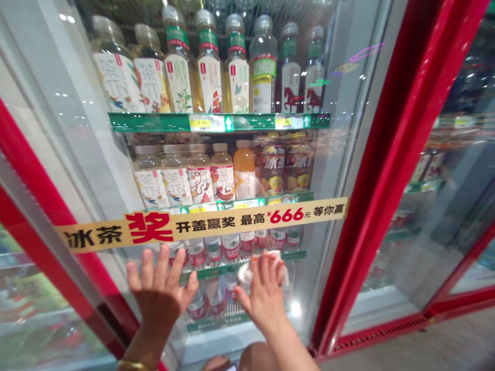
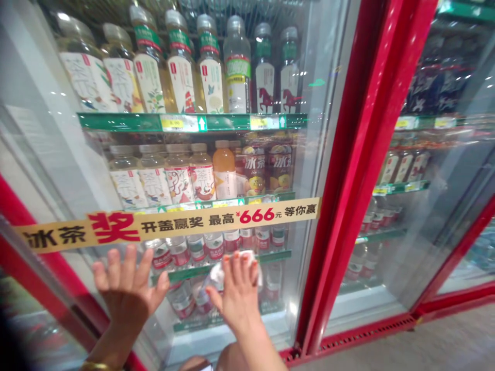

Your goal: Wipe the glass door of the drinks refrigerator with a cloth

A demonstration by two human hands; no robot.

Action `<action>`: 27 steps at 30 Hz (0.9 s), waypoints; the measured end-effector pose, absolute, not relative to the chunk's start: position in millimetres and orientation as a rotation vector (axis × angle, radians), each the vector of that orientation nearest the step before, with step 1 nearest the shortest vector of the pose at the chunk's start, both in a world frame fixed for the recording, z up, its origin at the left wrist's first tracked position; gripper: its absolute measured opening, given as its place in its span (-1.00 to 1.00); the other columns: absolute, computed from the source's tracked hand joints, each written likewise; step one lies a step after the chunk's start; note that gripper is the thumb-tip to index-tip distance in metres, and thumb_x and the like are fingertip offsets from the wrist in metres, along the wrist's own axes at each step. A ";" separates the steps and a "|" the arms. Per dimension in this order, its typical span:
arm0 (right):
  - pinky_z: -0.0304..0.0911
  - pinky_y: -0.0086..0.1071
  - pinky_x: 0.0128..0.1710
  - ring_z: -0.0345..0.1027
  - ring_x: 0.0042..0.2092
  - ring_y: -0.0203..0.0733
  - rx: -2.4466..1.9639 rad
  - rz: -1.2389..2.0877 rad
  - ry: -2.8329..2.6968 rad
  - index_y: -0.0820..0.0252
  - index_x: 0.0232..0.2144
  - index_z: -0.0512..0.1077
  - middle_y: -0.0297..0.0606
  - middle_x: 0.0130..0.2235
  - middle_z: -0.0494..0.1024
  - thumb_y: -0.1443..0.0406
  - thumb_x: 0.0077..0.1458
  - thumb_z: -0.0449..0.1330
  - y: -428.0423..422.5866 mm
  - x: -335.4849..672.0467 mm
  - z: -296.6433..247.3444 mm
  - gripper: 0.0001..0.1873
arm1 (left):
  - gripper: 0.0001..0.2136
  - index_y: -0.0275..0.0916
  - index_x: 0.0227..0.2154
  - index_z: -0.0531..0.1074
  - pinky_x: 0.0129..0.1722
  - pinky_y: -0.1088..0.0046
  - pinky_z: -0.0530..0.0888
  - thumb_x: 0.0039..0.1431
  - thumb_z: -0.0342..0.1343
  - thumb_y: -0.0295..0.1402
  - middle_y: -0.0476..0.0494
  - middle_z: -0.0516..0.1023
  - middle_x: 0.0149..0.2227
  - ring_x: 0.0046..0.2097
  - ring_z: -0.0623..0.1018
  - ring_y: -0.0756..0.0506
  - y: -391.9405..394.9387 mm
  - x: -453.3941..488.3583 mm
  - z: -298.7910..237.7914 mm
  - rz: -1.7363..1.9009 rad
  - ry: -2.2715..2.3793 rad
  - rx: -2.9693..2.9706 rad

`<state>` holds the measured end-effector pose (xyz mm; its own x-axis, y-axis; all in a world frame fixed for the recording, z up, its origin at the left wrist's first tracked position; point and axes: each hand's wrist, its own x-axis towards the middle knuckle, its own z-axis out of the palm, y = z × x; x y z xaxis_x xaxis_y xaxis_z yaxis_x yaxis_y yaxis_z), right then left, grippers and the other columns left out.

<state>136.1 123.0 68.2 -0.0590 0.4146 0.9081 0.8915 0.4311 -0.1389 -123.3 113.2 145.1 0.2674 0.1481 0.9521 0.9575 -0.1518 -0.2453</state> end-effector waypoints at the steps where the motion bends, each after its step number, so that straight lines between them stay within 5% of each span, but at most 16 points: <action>1: 0.10 0.53 0.44 -0.44 0.63 0.37 -1.230 -0.551 -1.503 -0.03 0.62 -0.36 -0.16 0.64 -0.33 0.02 0.37 0.09 128.2 157.4 74.9 0.00 | -0.11 -0.01 0.57 0.04 0.65 -0.16 -0.13 0.22 0.27 -0.20 -0.07 -0.07 0.64 0.65 -0.09 -0.30 113.5 -122.8 145.1 -1.022 -1.068 -1.541; 4: -0.07 0.52 0.51 -0.61 0.63 0.33 -1.369 -0.433 -1.133 -0.10 0.58 -0.58 -0.29 0.61 -0.64 0.08 0.45 -0.11 138.6 202.5 89.1 -0.09 | -0.11 -0.01 0.56 0.06 0.64 -0.19 -0.09 0.21 0.29 -0.20 -0.10 -0.03 0.63 0.65 -0.05 -0.33 114.4 -122.1 145.7 -1.038 -1.046 -1.527; 6: -0.18 0.53 0.52 -0.69 0.62 0.32 -1.376 -0.437 -1.089 0.01 0.56 -0.66 -0.20 0.59 -0.72 0.11 0.47 -0.17 135.6 194.1 90.3 -0.11 | -0.13 -0.05 0.55 0.09 0.63 -0.19 -0.08 0.22 0.29 -0.19 -0.16 0.01 0.61 0.64 -0.03 -0.35 115.1 -123.3 146.5 -1.040 -1.017 -1.511; 9: -0.07 0.42 0.53 -0.46 0.65 0.27 -1.254 -0.564 -1.385 0.15 0.62 -0.35 -0.03 0.65 -0.32 0.03 0.45 -0.02 122.2 144.1 84.5 -0.07 | -0.16 -0.16 0.54 0.13 0.63 -0.12 -0.12 0.25 0.30 -0.18 -0.26 0.03 0.61 0.64 -0.03 -0.35 116.0 -126.2 148.1 -1.012 -0.994 -1.518; 12: -0.01 0.11 0.58 -0.31 0.65 0.03 -0.996 -0.775 -1.743 0.01 0.61 -0.07 -0.24 0.61 0.04 -0.04 0.40 0.09 118.4 126.2 88.0 -0.12 | -0.17 -0.20 0.53 0.14 0.63 -0.07 -0.15 0.26 0.30 -0.17 -0.28 0.03 0.61 0.65 -0.05 -0.34 115.4 -126.3 150.2 -1.002 -0.965 -1.530; 14: -0.14 0.21 0.59 -0.47 0.66 0.08 -1.023 -0.773 -1.670 0.09 0.62 -0.17 -0.15 0.64 -0.11 0.03 0.42 0.10 126.1 149.4 102.6 -0.09 | -0.17 -0.20 0.54 0.12 0.63 -0.08 -0.14 0.28 0.28 -0.18 -0.25 0.01 0.61 0.65 -0.06 -0.33 114.2 -123.9 151.2 -1.016 -0.975 -1.529; 17: -0.34 0.63 0.48 -0.69 0.63 0.33 -1.252 -0.536 -1.319 0.21 0.60 -0.46 0.08 0.64 -0.50 0.10 0.49 -0.04 142.6 189.2 134.5 -0.09 | -0.20 -0.17 0.54 0.10 0.62 -0.12 -0.13 0.31 0.24 -0.19 -0.22 -0.01 0.62 0.65 -0.07 -0.32 113.3 -120.2 151.4 -1.035 -1.000 -1.520; 20: -0.33 0.71 0.43 -0.74 0.62 0.39 -1.280 -0.480 -1.267 0.26 0.59 -0.53 0.14 0.62 -0.56 0.09 0.51 -0.12 140.7 176.2 149.0 -0.10 | -0.22 -0.19 0.54 0.12 0.62 -0.12 -0.12 0.32 0.23 -0.19 -0.23 0.01 0.61 0.65 -0.05 -0.33 113.8 -119.8 150.9 -1.029 -0.996 -1.509; 22: -0.13 0.47 0.52 -0.58 0.65 0.28 -1.126 -0.625 -1.534 0.22 0.62 -0.35 0.03 0.65 -0.33 0.02 0.49 -0.05 127.3 146.6 140.8 -0.10 | -0.22 -0.18 0.53 0.13 0.63 -0.11 -0.11 0.32 0.23 -0.19 -0.22 0.02 0.61 0.64 -0.04 -0.33 113.5 -120.2 151.2 -1.023 -0.994 -1.506; 25: 0.13 -0.11 0.53 -0.18 0.63 -0.09 -0.871 -0.786 -1.816 -0.16 0.60 -0.06 -0.45 0.60 0.09 -0.11 0.45 0.01 112.0 132.0 120.6 -0.19 | -0.23 -0.15 0.54 0.12 0.63 -0.09 -0.10 0.34 0.22 -0.21 -0.17 0.01 0.61 0.64 -0.02 -0.30 111.4 -118.2 153.2 -1.036 -0.992 -1.500; 27: 0.05 -0.02 0.57 -0.20 0.64 -0.03 -0.885 -0.801 -1.774 -0.09 0.61 -0.11 -0.36 0.62 0.04 -0.03 0.46 0.03 116.3 159.4 119.0 -0.18 | -0.25 -0.13 0.54 0.10 0.63 -0.08 -0.10 0.36 0.20 -0.23 -0.13 0.00 0.61 0.64 -0.02 -0.28 109.8 -115.0 154.8 -1.060 -0.998 -1.498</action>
<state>159.4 116.3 119.0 -0.2739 0.2117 0.9382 0.8439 0.5209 0.1289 -115.0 109.8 154.8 0.2737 0.0713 0.9592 0.9531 -0.1537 -0.2606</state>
